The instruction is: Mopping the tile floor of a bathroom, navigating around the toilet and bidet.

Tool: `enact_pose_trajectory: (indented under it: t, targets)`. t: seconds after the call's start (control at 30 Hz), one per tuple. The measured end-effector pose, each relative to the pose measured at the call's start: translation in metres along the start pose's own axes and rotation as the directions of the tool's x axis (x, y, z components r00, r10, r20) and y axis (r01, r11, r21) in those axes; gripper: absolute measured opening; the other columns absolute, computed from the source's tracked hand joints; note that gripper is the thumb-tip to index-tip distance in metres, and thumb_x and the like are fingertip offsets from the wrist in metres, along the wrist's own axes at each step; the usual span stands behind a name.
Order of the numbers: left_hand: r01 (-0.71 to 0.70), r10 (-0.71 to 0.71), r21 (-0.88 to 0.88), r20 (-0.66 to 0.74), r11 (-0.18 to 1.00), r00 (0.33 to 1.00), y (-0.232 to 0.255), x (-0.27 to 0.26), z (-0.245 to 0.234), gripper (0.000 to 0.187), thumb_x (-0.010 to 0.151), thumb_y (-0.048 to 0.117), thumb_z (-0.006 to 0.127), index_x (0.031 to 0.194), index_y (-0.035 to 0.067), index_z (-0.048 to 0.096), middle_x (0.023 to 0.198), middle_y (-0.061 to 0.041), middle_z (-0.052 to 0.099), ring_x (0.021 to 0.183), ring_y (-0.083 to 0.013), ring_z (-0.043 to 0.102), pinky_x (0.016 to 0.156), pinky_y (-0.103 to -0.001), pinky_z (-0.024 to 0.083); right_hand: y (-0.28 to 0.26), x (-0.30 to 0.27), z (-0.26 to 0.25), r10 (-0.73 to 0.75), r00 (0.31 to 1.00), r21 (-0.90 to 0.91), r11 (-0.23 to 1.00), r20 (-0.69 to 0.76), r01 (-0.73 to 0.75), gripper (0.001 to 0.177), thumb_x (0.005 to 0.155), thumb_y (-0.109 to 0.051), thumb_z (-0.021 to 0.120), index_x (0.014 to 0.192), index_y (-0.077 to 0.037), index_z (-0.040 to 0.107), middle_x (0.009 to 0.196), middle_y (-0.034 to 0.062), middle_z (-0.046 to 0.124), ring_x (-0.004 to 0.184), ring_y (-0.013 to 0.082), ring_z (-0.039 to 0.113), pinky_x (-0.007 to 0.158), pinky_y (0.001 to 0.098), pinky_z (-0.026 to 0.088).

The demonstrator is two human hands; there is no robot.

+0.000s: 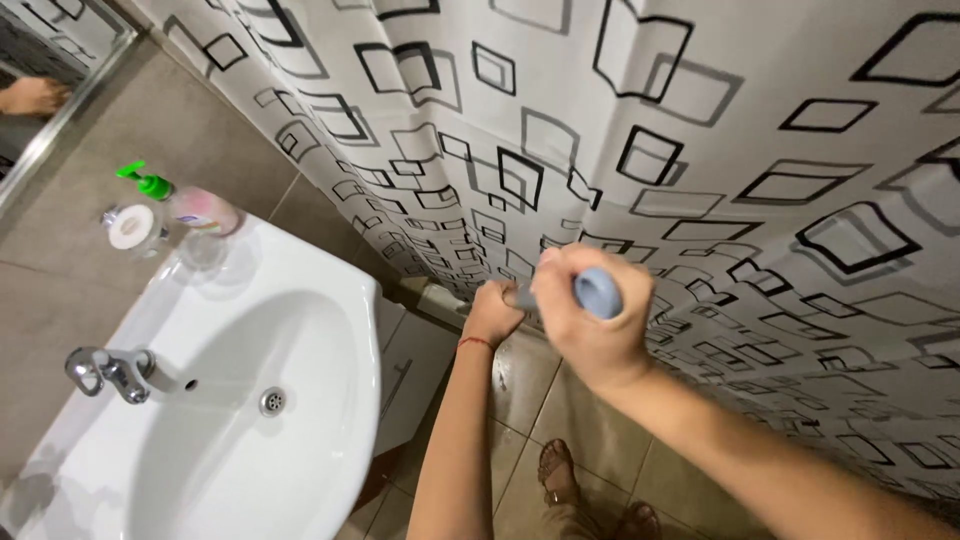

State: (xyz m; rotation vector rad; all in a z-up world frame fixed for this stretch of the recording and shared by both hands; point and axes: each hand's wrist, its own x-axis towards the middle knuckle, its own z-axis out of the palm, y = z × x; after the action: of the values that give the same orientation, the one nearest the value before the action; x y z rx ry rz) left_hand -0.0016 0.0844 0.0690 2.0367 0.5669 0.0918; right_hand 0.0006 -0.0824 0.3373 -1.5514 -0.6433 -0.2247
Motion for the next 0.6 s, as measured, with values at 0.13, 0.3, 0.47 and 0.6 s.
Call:
enact_pose_trajectory:
  t: [0.13, 0.3, 0.47, 0.6]
  targets:
    - [0.017, -0.019, 0.101, 0.015, 0.995, 1.0, -0.011, 0.016, 0.013, 0.027, 0.078, 0.013, 0.061, 0.097, 0.001, 0.076, 0.087, -0.026, 0.07, 0.086, -0.0392, 0.072, 0.08, -0.039, 0.057, 0.017, -0.006, -0.009, 0.09, 0.996, 0.051, 0.995, -0.026, -0.088, 0.026, 0.095, 0.002, 0.059, 0.07, 0.002, 0.06, 0.066, 0.0025, 0.064, 0.058, 0.0097, 0.06, 0.056, 0.0263, 0.05]
    - [0.021, -0.033, 0.151, 0.073, 0.988, 0.997, -0.01, 0.018, 0.01, 0.029, 0.076, 0.014, 0.067, 0.101, 0.004, 0.077, 0.094, -0.023, 0.073, 0.092, -0.0384, 0.072, 0.084, -0.04, 0.057, 0.043, -0.015, -0.009, 0.144, 0.987, 0.1, 0.986, -0.075, -0.136, 0.033, 0.098, 0.001, 0.058, 0.065, 0.001, 0.055, 0.063, 0.0034, 0.059, 0.061, 0.0107, 0.061, 0.06, 0.0271, 0.054]
    - [-0.004, -0.008, 0.17, 0.069, 0.985, 0.998, -0.066, 0.038, 0.018, 0.03, 0.073, 0.012, 0.064, 0.099, 0.004, 0.077, 0.096, -0.018, 0.076, 0.09, -0.0347, 0.075, 0.084, -0.039, 0.057, 0.054, -0.015, 0.004, 0.171, 0.982, 0.136, 0.978, -0.078, -0.159, 0.032, 0.097, 0.002, 0.056, 0.065, 0.001, 0.057, 0.063, 0.0034, 0.06, 0.062, 0.0106, 0.063, 0.06, 0.0264, 0.053]
    - [0.003, -0.003, 0.111, -0.003, 0.994, 1.0, -0.059, 0.038, -0.011, 0.027, 0.075, 0.017, 0.067, 0.096, 0.002, 0.077, 0.091, -0.021, 0.075, 0.082, -0.0326, 0.076, 0.08, -0.038, 0.057, 0.05, 0.003, 0.033, 0.013, 0.998, 0.058, 0.998, -0.056, -0.01, 0.026, 0.092, 0.002, 0.061, 0.066, 0.0, 0.057, 0.062, 0.0029, 0.063, 0.054, 0.0082, 0.061, 0.052, 0.0255, 0.048]
